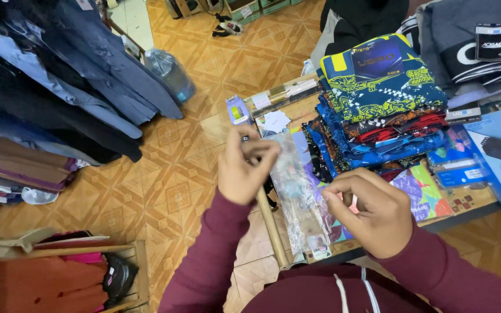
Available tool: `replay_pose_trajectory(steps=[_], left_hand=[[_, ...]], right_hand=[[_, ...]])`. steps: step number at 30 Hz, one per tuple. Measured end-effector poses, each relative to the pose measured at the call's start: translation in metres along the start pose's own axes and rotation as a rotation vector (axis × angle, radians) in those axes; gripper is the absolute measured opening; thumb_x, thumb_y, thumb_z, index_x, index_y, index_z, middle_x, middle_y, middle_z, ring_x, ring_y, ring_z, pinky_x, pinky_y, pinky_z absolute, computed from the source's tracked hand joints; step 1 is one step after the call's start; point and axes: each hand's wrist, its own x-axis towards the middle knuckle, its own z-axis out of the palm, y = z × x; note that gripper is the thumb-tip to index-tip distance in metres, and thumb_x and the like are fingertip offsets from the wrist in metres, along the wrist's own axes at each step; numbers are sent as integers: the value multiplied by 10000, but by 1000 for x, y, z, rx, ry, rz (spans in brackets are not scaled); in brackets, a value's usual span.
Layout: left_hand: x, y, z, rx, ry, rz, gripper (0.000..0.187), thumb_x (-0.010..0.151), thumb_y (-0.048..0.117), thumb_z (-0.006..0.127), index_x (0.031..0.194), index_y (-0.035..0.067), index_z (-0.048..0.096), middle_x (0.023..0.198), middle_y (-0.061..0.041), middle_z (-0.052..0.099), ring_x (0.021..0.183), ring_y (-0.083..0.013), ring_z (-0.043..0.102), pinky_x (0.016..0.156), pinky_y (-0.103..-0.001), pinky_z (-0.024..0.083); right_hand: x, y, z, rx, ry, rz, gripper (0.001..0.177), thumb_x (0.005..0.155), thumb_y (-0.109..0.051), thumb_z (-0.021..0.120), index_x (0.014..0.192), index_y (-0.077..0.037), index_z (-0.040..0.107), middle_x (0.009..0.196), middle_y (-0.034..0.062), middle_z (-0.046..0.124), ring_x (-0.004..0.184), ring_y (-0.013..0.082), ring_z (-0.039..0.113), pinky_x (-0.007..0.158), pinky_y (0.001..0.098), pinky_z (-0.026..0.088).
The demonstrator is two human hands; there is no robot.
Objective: Tagging and organizing clothing items in a stockroom area.
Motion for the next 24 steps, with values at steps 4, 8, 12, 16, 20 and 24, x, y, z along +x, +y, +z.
replay_pose_trajectory(steps=[4,8,12,16,20,24], left_hand=[[56,-100,22,230,158,-207,594,791,122,838,1225,97,433,838,-98,773,731,-215,782,655,-333,597],[86,-139,48,453,26,-239,714,649,120,927,1184,99,454,868,-131,761,843,-351,732,713,-452,543],[94,-160,61,629,-62,-298,790,585,179,989,1156,91,451,935,-211,716,927,-418,697,786,-485,541],[93,-168,61,607,-48,-307,808,547,163,1000,1148,84,465,965,-215,720,935,-420,699,787,-480,543],[92,-163,61,611,-47,-309,806,554,165,996,1168,82,480,955,-211,721,930,-412,701,788,-478,546],[87,-165,62,522,-29,-309,660,636,70,916,1165,96,524,866,-144,726,841,-338,719,733,-443,548]], right_hand=[[-6,15,-3,-44,40,75,42,863,-83,742,873,-44,734,857,30,738,543,58,622,472,227,452],[-18,33,-6,-67,62,86,64,850,-96,758,870,-38,739,848,38,734,523,74,582,474,235,437],[-25,41,-11,-77,39,114,89,845,-112,757,890,-38,740,862,39,730,500,73,549,470,235,424],[-29,47,-11,-47,5,145,73,839,-116,751,879,-54,751,854,25,734,494,72,535,461,236,416],[-30,50,-10,-51,-14,179,77,815,-115,753,868,-60,760,860,21,746,464,79,520,442,244,405],[-31,52,-10,-26,-28,151,85,823,-119,759,878,-57,742,877,22,738,492,69,536,452,234,416]])
